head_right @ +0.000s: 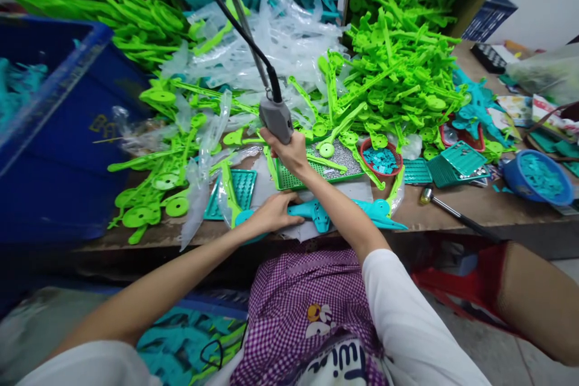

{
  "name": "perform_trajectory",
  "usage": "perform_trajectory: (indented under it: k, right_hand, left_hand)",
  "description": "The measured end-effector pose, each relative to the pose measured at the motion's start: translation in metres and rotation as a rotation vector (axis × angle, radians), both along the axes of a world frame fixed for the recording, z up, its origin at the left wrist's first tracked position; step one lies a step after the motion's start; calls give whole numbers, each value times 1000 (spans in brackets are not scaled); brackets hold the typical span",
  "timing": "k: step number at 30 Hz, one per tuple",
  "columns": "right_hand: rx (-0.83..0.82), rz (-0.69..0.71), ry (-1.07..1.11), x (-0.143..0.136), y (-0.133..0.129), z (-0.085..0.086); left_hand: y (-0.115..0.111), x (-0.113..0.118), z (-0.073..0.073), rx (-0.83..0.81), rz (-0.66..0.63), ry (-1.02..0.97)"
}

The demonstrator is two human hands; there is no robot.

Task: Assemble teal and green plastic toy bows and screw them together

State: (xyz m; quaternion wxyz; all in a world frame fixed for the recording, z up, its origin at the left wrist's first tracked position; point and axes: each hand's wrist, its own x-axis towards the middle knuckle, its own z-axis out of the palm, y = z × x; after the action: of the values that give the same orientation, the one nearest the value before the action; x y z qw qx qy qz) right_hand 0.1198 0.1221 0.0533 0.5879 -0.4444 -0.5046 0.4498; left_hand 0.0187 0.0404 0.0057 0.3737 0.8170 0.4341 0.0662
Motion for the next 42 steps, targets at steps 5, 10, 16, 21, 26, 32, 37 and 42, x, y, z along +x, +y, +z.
perform_trajectory:
  k: [5,10,16,21,26,32,37,42]
  right_hand:
    - [6,6,-44,0,-2,1]
    - [0,-15,-97,-1,-3,-2]
    - [29,-56,-79,6,2,4]
    - [104,-131,-98,36,-31,30]
    - [150,-109,-160,57,-82,32]
    - [180,-87,-123,61,-88,8]
    - [183,-82,-183,61,-83,4]
    - [209,-39,-230,56,-83,-5]
  left_hand:
    - [0,1,2,0,11,1]
    - [-1,2,2,-10,27,-6]
    - [0,2,3,-23,33,-4]
    - [1,0,-5,13,29,-14]
    - [2,-1,-13,53,-7,-58]
    - [3,-1,-13,43,13,-57]
    - [4,-1,-13,35,24,-46]
    - [3,0,-11,51,18,-16]
